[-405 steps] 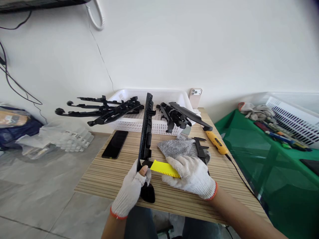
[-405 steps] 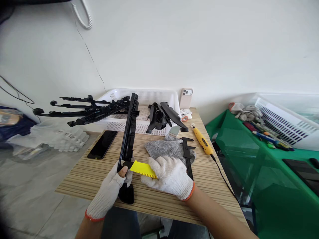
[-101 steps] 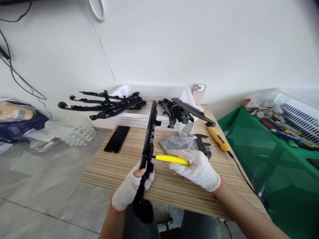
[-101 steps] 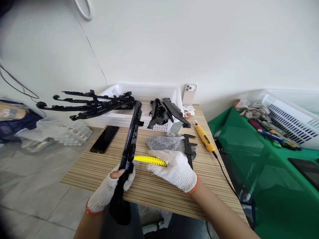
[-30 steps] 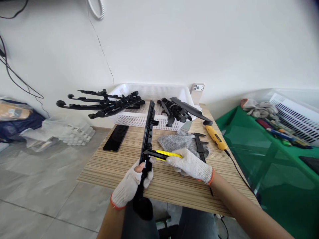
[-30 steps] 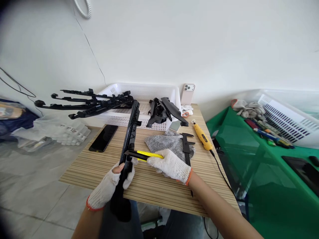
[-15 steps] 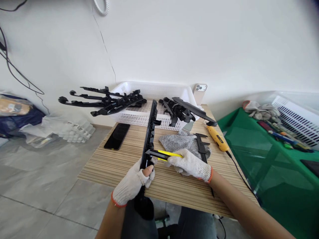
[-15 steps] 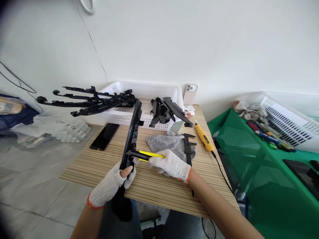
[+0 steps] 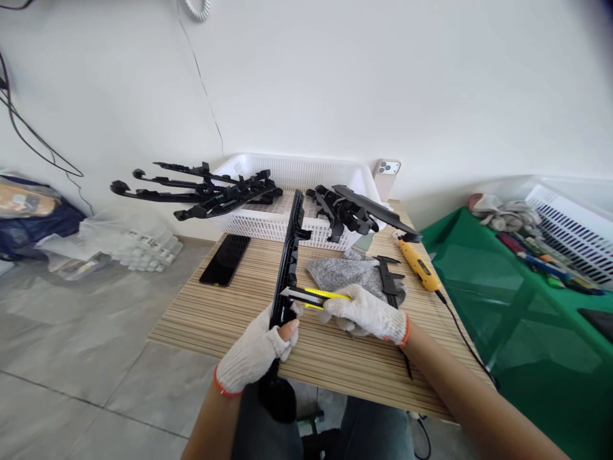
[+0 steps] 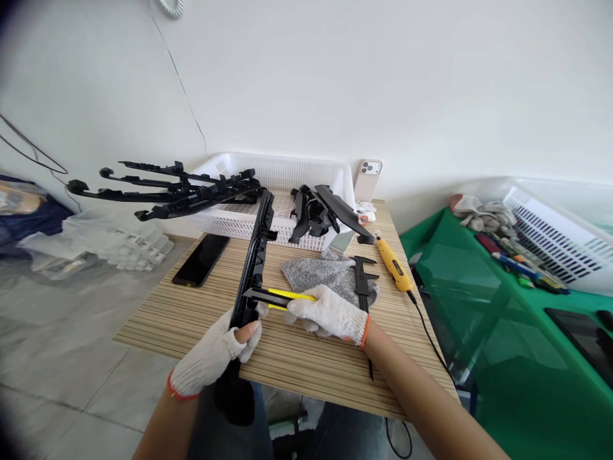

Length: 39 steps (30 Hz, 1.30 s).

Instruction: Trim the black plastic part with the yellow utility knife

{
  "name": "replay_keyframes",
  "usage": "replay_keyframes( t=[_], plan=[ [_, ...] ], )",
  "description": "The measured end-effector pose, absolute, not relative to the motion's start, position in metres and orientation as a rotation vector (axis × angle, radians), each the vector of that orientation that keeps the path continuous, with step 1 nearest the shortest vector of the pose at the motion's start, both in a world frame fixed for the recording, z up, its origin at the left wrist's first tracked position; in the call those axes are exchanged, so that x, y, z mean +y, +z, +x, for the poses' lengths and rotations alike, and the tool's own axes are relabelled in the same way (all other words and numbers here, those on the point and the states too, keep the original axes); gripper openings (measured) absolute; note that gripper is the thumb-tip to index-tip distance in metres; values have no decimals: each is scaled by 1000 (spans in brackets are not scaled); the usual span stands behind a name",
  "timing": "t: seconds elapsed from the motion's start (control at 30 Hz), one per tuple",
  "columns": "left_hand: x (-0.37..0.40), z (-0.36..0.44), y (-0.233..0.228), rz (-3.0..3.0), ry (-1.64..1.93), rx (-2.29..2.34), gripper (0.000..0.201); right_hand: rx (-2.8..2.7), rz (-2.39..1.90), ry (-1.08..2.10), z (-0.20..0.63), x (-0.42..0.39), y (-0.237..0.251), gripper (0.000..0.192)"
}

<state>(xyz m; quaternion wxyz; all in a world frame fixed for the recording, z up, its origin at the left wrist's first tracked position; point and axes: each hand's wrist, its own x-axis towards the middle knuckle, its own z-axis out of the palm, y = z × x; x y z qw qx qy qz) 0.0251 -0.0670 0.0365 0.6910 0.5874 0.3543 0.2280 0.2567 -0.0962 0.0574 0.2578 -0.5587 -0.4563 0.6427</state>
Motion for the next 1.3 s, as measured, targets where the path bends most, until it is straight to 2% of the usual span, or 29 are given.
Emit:
replay_keyframes(
  t=[0.23, 0.47, 0.6, 0.87, 1.3],
  plan=[
    [-68, 26, 43, 1309, 508, 832, 45, -1283, -1488, 1774, 261, -97, 53, 55],
    [-64, 23, 30, 1352, 515, 761, 41, -1261, -1482, 1757, 260, -96, 54, 60],
    [-64, 24, 33, 1297, 512, 773, 50, -1249, -1433, 1741, 261, -96, 52, 67],
    [-66, 28, 43, 1249, 494, 802, 59, -1223, -1494, 1706, 257, -98, 56, 63],
    [-65, 27, 42, 1242, 507, 792, 55, -1221, -1514, 1690, 257, -98, 55, 62]
  ],
)
